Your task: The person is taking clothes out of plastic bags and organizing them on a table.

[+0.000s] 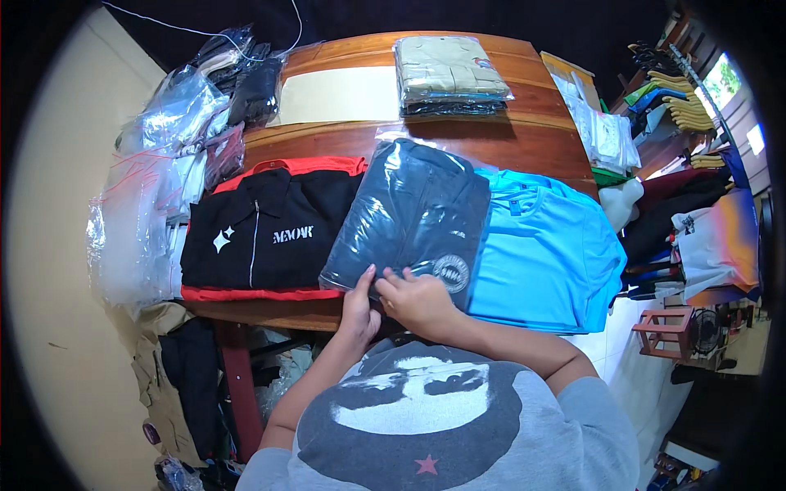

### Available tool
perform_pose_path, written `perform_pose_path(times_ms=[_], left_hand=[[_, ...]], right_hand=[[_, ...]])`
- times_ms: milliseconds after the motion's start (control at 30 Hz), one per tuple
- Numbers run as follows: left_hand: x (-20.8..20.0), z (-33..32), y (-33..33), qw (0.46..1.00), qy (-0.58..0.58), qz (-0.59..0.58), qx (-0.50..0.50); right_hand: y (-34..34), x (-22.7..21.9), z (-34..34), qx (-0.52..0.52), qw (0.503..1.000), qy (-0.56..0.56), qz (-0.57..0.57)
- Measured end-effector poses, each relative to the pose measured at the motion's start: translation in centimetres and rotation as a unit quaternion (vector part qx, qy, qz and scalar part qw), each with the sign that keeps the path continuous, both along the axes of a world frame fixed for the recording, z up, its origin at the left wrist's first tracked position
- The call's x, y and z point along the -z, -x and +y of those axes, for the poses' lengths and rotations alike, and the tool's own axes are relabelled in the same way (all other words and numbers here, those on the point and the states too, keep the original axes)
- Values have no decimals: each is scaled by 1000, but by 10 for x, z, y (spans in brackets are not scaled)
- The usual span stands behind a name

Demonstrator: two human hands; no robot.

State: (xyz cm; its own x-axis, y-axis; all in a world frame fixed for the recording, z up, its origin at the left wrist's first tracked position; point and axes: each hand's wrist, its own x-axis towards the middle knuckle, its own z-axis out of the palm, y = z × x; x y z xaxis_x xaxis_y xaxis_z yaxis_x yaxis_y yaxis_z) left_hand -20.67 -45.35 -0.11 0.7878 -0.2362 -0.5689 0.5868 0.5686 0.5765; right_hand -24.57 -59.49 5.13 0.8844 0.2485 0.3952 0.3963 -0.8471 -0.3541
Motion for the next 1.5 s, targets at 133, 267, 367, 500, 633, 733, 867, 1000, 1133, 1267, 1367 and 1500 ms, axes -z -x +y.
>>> perform_pose_path(times_ms=[133,267,367,500,633,733,867,1000,1133,1267,1367,1500], left_hand=[[12,27,-19,990,-133,-42,-9],[-41,74,-69,967,-202,-85,128],[-66,122,-129,951,-223,-44,211],[-47,163,-186,833,-522,-173,62],[-17,141,-187,445,-810,-382,-25],[-16,68,-135,452,-772,-434,111],[-34,11,-47,535,-567,-601,178],[-22,0,3,601,-487,-586,239],[-5,-3,6,659,-485,-512,261],[8,-10,-3,650,-494,-520,251],[14,-15,-12,637,-500,-537,236],[15,-23,-29,644,-508,-525,227]], right_hand=[[-3,-8,-4,-26,989,-121,83],[-4,-8,-43,90,945,-279,144],[-7,12,-80,170,913,-334,158],[-4,55,-110,201,877,-391,194],[0,90,-102,195,769,-519,318],[8,104,-85,142,736,-537,388],[11,91,-66,112,663,-567,476],[6,96,-64,68,644,-554,524],[3,104,-69,29,642,-556,527],[-7,111,-66,9,649,-557,519],[-21,112,-59,-2,668,-561,488],[-42,114,-58,-5,668,-585,460]])
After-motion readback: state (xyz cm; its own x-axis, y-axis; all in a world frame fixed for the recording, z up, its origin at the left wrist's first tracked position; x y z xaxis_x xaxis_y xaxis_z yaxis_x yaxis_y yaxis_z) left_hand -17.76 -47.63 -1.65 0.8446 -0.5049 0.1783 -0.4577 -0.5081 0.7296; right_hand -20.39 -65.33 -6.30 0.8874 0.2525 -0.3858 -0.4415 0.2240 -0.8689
